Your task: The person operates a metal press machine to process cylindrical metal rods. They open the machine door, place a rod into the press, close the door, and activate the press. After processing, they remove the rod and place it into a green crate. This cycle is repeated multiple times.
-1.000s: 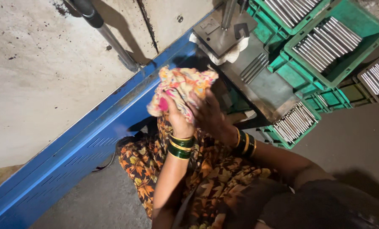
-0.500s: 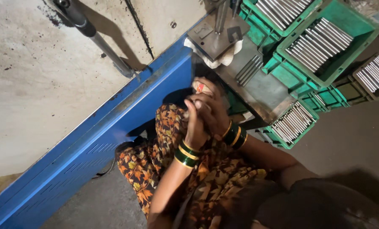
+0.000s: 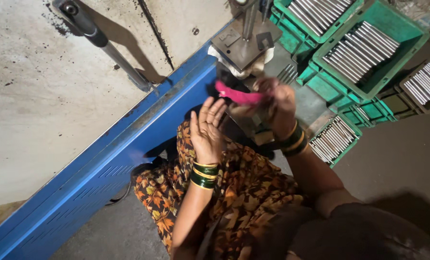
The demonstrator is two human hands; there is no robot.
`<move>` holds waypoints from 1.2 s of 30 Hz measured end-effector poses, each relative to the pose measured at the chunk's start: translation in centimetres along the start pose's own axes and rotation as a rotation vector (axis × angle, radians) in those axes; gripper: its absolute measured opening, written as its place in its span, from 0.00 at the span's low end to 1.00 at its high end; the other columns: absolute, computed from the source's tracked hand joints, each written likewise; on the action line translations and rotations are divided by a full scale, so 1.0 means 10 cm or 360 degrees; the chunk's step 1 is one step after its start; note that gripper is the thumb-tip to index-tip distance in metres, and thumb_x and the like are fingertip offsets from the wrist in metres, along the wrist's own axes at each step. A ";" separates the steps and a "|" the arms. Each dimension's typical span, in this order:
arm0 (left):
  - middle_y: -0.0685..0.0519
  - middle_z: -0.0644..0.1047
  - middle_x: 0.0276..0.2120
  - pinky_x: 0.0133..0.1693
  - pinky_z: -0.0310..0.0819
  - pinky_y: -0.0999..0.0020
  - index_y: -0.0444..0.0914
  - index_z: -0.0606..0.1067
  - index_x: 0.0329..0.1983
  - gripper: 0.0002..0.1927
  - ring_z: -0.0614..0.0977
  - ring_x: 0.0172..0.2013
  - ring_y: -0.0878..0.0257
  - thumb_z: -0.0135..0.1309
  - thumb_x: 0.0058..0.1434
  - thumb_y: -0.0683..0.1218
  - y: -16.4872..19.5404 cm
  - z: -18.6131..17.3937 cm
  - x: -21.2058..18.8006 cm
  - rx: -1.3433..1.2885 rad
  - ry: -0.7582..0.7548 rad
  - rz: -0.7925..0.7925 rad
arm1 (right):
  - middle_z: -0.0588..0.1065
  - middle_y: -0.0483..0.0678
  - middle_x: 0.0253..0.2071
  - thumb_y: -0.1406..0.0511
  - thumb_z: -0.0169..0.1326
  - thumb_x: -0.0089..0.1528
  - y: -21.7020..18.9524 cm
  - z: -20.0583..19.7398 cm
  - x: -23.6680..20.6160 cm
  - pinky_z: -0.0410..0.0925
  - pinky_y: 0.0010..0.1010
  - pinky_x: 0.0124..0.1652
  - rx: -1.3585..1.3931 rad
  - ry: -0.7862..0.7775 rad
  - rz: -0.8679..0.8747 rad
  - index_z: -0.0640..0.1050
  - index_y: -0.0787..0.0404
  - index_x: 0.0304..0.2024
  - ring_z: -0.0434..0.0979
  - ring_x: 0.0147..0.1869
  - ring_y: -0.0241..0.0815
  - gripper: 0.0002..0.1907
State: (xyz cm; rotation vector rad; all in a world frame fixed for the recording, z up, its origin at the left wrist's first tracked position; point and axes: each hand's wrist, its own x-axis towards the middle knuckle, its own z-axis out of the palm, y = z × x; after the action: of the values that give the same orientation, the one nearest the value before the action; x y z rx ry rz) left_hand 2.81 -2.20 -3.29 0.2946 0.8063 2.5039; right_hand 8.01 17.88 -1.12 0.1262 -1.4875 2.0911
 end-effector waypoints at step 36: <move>0.46 0.78 0.59 0.59 0.72 0.61 0.31 0.73 0.63 0.28 0.79 0.58 0.57 0.36 0.77 0.57 -0.29 0.36 -0.15 0.0613 -0.0688 -0.0811 | 0.62 0.56 0.69 0.44 0.48 0.63 0.35 -1.87 -0.45 0.50 0.76 0.59 -0.3370 -0.0130 -0.0055 0.78 0.50 0.62 0.58 0.69 0.59 0.32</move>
State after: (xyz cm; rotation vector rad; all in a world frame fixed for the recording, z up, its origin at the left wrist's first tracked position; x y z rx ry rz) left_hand 6.48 0.82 -2.16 0.6442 1.0199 1.7214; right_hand 14.54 32.09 -12.84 -0.5357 -2.7277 -0.3054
